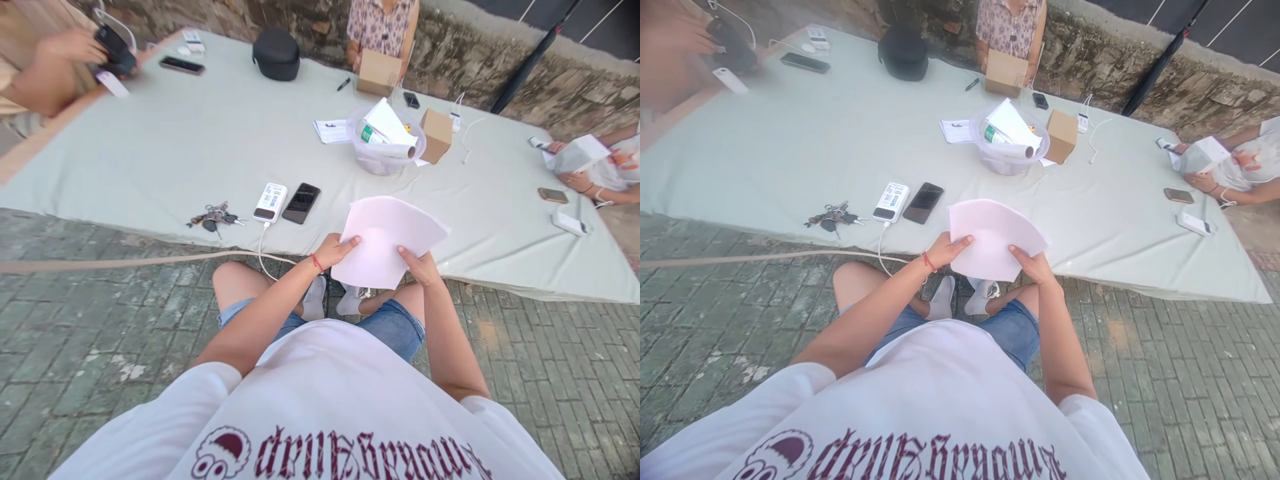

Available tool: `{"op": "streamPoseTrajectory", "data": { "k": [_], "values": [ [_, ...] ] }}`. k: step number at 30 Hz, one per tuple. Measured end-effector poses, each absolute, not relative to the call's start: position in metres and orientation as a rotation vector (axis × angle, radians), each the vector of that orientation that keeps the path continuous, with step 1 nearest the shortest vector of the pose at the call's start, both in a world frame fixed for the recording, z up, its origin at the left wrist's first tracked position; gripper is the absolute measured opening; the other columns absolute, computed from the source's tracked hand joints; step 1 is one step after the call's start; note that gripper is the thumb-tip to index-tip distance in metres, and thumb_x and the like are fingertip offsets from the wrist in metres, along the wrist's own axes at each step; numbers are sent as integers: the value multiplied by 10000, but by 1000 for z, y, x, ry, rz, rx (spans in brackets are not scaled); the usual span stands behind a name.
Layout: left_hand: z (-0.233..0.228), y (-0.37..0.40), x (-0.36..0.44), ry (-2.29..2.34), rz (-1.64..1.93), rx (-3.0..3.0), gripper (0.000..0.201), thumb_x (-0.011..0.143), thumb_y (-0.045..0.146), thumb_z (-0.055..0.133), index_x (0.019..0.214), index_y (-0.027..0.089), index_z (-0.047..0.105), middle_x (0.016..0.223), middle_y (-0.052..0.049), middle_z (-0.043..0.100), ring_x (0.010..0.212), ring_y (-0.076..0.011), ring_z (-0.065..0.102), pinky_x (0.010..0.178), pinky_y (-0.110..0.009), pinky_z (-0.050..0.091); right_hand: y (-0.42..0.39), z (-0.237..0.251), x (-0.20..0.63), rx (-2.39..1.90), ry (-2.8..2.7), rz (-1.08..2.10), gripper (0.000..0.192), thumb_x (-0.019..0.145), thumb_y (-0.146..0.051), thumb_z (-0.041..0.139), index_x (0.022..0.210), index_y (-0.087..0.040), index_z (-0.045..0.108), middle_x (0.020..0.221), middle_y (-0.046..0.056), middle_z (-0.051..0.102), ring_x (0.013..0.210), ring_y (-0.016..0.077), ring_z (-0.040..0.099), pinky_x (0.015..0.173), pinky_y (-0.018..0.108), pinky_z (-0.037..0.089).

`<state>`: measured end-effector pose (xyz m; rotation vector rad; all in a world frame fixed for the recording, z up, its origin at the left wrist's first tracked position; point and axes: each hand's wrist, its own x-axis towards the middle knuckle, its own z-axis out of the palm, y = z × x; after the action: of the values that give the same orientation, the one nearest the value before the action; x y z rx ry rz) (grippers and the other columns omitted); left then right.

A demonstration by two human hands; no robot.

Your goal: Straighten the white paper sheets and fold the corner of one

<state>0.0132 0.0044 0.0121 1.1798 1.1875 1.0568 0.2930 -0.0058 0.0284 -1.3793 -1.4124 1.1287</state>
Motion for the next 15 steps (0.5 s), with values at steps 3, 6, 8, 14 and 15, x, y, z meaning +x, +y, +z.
{"op": "streamPoseTrajectory", "data": {
  "k": [3, 6, 8, 14, 15],
  "values": [
    [10, -8, 21, 1100, 994, 1040, 716, 733, 731, 766, 1106, 120, 765, 1066, -171, 794, 1077, -360, 731, 897, -435, 609, -20, 29, 295, -1374, -1344, 1155, 574, 820, -627, 751, 1205, -205, 703, 1207, 103, 748, 1111, 285, 676, 971, 442, 541],
    [4, -20, 34, 995, 1060, 873, 732, 744, 741, 754, 1186, 158, 732, 1208, -174, 765, 1155, -352, 710, 955, -463, 598, -37, 29, 297, -1422, -1355, 1037, 510, 909, -650, 628, 1191, -231, 698, 1151, 71, 745, 1029, 260, 668, 926, 407, 528],
    [-2, -26, 41, 960, 1047, 781, 715, 737, 737, 763, 1170, 171, 723, 1222, -174, 760, 1137, -345, 717, 960, -481, 595, -49, 29, 298, -1509, -1393, 931, 475, 949, -655, 553, 1091, -228, 704, 1012, 48, 734, 924, 238, 646, 866, 378, 516],
    [-21, -36, 47, 1156, 1173, 835, 612, 811, 784, 639, 1003, 204, 662, 1008, -86, 754, 978, -262, 702, 935, -447, 565, -71, 21, 302, -1711, -1384, 773, 434, 948, -657, 510, 821, -256, 620, 736, -2, 619, 730, 217, 554, 745, 342, 471],
    [-24, -37, 47, 1228, 1203, 884, 589, 827, 782, 620, 980, 214, 643, 982, -68, 737, 961, -247, 686, 934, -432, 555, -73, 18, 300, -1731, -1370, 775, 426, 942, -654, 515, 812, -261, 619, 739, 5, 629, 734, 227, 567, 754, 348, 476]
  ]
}}
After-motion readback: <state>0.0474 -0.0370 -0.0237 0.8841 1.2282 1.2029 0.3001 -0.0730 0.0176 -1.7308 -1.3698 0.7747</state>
